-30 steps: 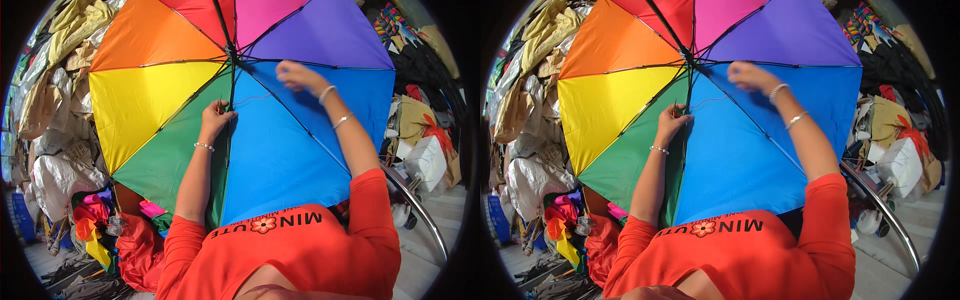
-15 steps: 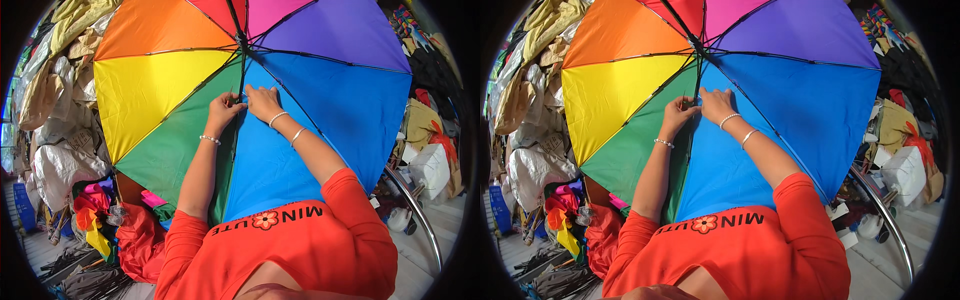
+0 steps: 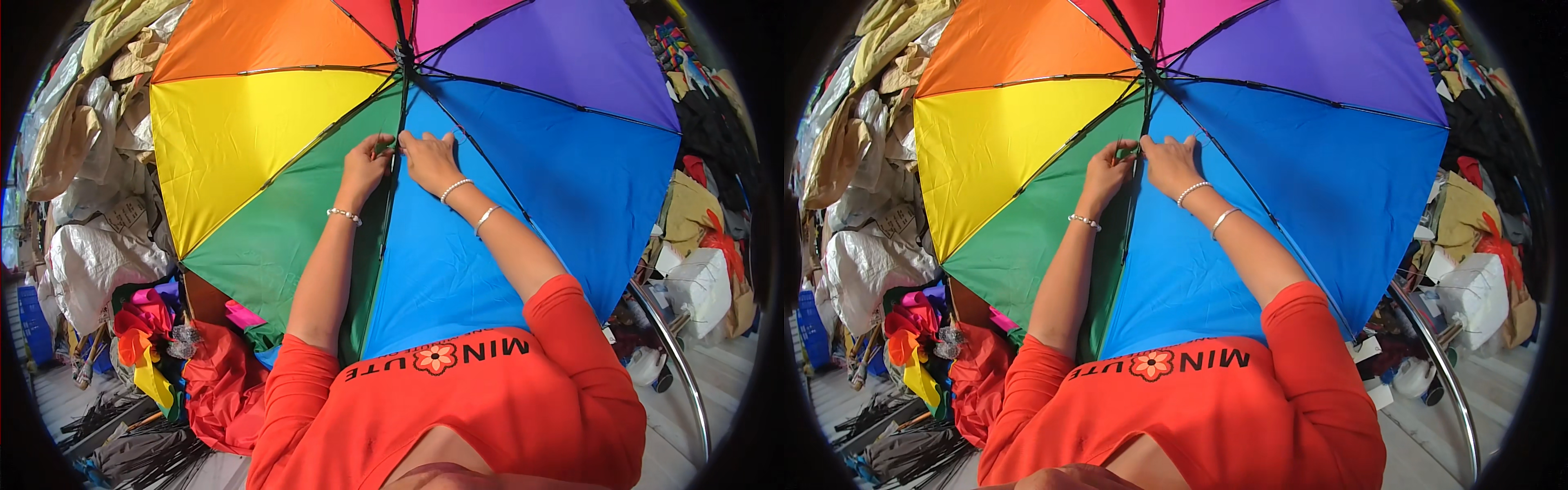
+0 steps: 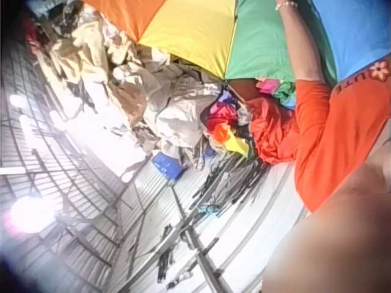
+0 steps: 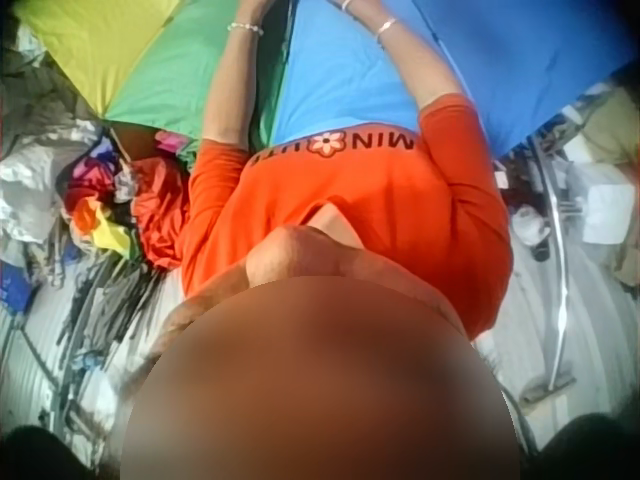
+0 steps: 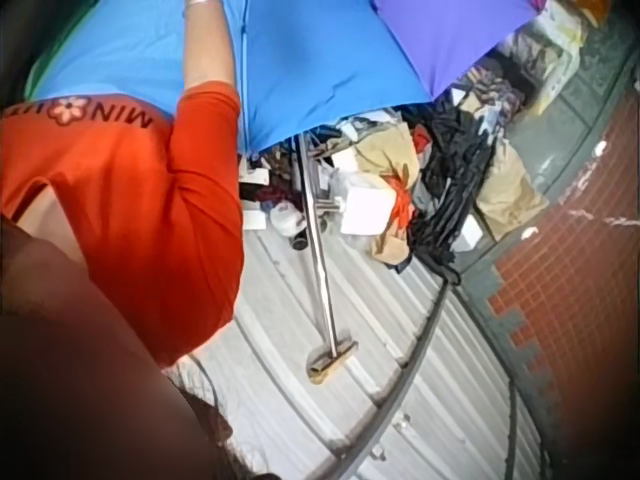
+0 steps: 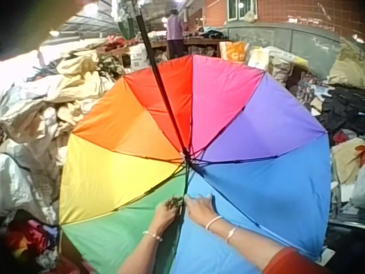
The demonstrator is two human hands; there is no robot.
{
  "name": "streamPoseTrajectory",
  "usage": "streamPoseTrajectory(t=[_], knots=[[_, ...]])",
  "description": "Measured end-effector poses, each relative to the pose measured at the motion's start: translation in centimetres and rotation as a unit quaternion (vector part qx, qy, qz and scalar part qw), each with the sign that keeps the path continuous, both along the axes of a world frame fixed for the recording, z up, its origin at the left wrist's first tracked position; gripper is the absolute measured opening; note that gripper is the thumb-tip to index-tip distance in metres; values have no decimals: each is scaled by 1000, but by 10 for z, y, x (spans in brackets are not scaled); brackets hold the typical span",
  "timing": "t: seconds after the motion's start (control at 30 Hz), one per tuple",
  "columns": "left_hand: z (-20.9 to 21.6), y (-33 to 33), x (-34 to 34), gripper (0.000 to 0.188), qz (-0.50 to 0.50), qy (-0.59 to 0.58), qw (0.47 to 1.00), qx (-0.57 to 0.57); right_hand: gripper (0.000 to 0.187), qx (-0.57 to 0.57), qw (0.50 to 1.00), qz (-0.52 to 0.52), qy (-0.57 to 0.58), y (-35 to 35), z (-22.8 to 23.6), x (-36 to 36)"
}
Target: Inspecting and opening rainbow-colored umbrellas to check for defects on a production floor.
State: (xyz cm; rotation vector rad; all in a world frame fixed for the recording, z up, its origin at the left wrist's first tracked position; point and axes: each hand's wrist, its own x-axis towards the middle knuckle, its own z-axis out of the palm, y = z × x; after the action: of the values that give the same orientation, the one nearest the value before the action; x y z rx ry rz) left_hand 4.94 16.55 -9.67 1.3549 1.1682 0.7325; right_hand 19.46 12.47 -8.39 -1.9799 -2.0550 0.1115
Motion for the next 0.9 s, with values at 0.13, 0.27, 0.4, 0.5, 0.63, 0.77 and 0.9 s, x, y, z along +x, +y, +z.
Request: streamPoseTrajectory(t=[0.13,0.27,0.4,0.5,0.63,0.77,0.9], knots=[[0,3,1,12,-7,31,999,8,6,-18,999,-13,49,4,0,-3],[4,5,-7,12,70,-28,994,-78,6,-24,999,-12,44,2,5,0],[7,2,-8,13,65,-18,994,-87,5,-13,998,-6,57,-1,7,5],[9,2,-6,15,38,7,997,-61,4,5,998,3,69,-2,7,7],[12,1,-6,15,47,28,997,-60,1,-5,998,-13,67,-2,6,8],[13,3,-6,13,49,0,996,-79,3,6,997,-13,74,-2,5,8],[9,5,-7,13,38,-6,996,-84,4,12,997,-16,77,-2,3,8]])
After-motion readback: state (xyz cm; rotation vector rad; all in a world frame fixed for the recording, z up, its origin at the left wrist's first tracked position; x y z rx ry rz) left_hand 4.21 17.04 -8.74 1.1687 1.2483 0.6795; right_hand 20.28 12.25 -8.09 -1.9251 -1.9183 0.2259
